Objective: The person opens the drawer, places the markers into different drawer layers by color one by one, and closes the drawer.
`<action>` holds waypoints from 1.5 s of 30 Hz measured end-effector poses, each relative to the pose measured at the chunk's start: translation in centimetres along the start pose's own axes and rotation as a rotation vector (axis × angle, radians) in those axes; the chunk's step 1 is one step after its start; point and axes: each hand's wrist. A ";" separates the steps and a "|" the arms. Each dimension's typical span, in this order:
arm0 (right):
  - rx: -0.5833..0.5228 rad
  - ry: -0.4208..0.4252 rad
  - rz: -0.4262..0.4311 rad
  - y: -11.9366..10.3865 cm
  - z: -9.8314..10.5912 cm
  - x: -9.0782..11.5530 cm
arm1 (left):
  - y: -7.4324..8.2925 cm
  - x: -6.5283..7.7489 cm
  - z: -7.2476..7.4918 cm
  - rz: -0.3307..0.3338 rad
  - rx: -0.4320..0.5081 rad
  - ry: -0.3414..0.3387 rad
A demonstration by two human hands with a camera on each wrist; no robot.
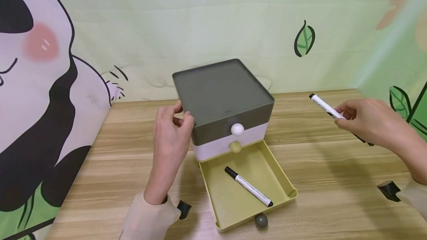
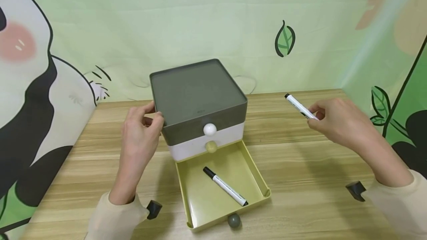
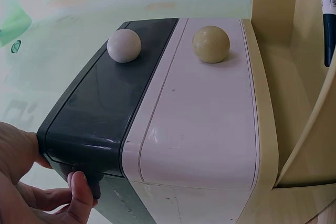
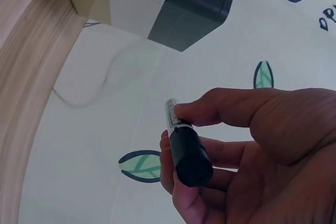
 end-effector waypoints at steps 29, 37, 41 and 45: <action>0.043 0.005 0.183 -5.0 -0.9 3.3 | 0.1 -0.1 0.0 -0.003 0.016 -0.004; 0.007 -0.019 0.239 -6.1 -1.9 3.6 | 0.0 0.0 0.0 -0.008 0.011 0.004; -0.001 -0.025 0.267 -6.6 -2.5 3.7 | 0.0 0.0 0.0 -0.005 0.015 0.006; -0.007 -0.038 0.276 -7.0 -3.0 3.6 | 0.0 0.0 0.0 0.000 0.015 0.005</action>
Point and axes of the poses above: each hand's wrist, its own x-axis away from the middle knuckle, its own z-axis out of the back of the hand, y = z × x, and after that the axes turned 3 degrees about -x, right-handed
